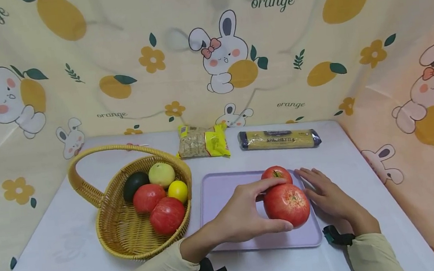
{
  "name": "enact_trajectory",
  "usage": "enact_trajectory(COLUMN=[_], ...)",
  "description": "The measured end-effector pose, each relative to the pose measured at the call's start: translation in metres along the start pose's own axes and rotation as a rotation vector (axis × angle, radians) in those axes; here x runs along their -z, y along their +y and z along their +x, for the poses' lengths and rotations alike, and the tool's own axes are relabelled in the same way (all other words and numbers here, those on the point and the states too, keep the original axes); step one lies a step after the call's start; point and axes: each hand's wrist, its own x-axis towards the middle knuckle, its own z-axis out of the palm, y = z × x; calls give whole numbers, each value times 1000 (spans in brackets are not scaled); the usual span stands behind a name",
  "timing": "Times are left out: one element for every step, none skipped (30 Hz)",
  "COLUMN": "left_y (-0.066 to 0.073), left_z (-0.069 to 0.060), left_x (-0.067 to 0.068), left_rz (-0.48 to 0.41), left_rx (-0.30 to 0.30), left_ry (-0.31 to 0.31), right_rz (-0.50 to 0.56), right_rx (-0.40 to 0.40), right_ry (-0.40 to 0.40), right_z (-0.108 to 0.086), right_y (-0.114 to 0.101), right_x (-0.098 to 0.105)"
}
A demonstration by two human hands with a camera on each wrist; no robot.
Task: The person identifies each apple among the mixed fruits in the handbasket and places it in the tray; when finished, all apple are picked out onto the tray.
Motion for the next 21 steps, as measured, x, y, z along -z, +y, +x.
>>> enact_trajectory(left_y=[-2, -5, -7, -10, -12, -15, -18, -20, -23, -25, -28, -31, -34, -36, -38, -41, -43, -45, -47, -49, -51], left_z=[1, 2, 3, 3, 4, 5, 5, 6, 7, 8, 8, 9, 10, 11, 11, 12, 13, 13, 13, 14, 14], left_x=[-2, -5, -7, -9, -11, -13, -15, -17, -18, -20, -22, -24, -26, -27, -29, -30, -31, -33, -34, -36, -37], left_rz=[-7, -11, -10, -9, -2, 9, 20, 30, 42, 48, 52, 49, 42, 36, 31, 22, 18, 16, 18, 20, 24], left_rx=[21, 39, 60, 81, 101, 121, 137, 149, 158, 165, 172, 179, 188, 198, 211, 224, 238, 251, 262, 271, 279], left_ry=[-4, -10, -17, -26, -35, -42, -46, -49, -50, -50, -49, -49, -52, -58, -63, -69, -75, -79, -83, -83, -83], right_rz=[0, -1, -2, -6, -10, -14, -17, -22, -25, -29, -31, -32, -33, -36, -37, -39, -40, -40, -41, -42, -41], right_rx=[-1, 0, 0, 3, 8, 14, 21, 28, 32, 33, 32, 32, 30, 28, 26, 25, 23, 21, 18, 17, 15], right_ry=[-2, -4, -5, -4, -2, -1, 2, 5, 8, 9, 9, 10, 10, 11, 11, 12, 11, 11, 10, 10, 9], right_z=[0, 1, 1, 1, 1, 1, 1, 1, 1, 1, 1, 1, 1, 1, 1, 1, 1, 1, 1, 1, 0], right_y=[0, 0, 0, 0, 0, 0, 0, 0, 0, 0, 0, -1, -1, -1, -1, -2, -2, -2, -2, -2, -2], right_x=[0, -1, -1, -1, -1, -1, 0, 0, 0, 0, 0, 0, 0, 0, 0, 0, 0, 0, 0, 0, 0])
